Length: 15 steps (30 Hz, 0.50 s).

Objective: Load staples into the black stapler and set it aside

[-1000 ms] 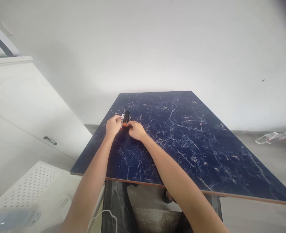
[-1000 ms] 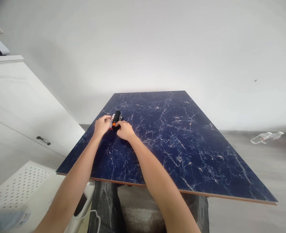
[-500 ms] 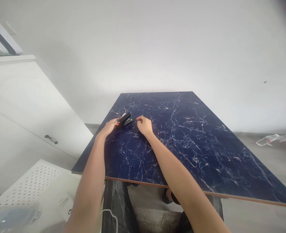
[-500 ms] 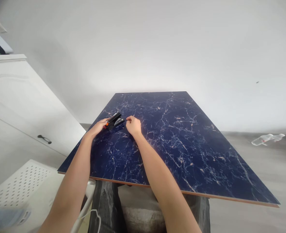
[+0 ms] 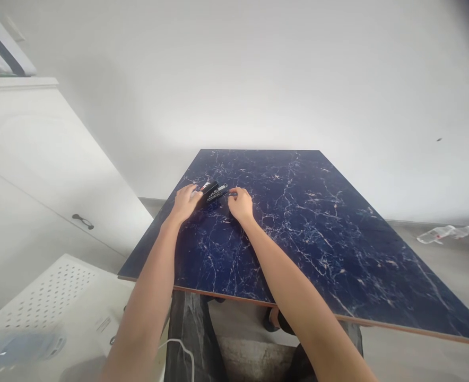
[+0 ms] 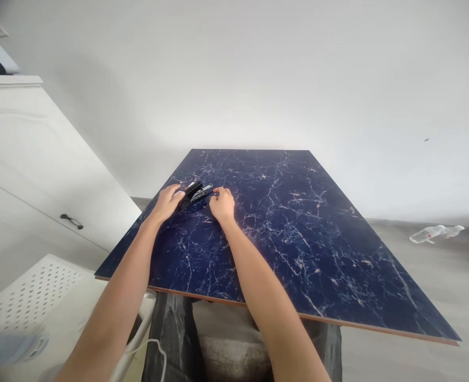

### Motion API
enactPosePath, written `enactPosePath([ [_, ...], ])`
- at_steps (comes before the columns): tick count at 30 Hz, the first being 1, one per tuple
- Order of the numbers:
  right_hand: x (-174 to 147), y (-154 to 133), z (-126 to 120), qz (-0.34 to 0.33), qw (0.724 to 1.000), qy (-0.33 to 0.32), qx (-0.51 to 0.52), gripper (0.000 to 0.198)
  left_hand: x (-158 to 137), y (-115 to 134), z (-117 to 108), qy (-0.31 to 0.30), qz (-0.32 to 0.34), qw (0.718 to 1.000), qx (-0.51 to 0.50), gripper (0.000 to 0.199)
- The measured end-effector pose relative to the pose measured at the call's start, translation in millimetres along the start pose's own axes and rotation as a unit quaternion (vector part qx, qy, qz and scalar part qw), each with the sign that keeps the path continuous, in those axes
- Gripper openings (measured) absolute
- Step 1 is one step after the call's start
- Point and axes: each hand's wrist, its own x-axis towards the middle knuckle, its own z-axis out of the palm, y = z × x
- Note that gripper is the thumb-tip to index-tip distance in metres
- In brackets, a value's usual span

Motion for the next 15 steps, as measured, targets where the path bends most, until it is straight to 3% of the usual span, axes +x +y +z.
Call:
enactPosePath([
  [4,1.4,2.5,1.3,-0.015,1.000,0.010,-0.003,0.041,-0.9,19.9,4.8,0.008,0.066,0.996,0.061,0.045],
  [7,2.3,4.5,2.2,-0.015,1.000,-0.002,-0.010,0.053,-1.9,29.4,5.4,0.035,0.116,0.992,0.040,0.032],
  [11,0.3,3.0,2.3,-0.039,0.997,-0.033,-0.056,0.060,-3.7,36.8,3.9,0.063,0.176,0.982,0.029,0.043],
  [15,-1.9,1.4,2.6,-0.064,0.993,-0.043,-0.092,0.058,-4.7,39.6,3.3,0.091,0.207,0.971,0.078,0.042],
])
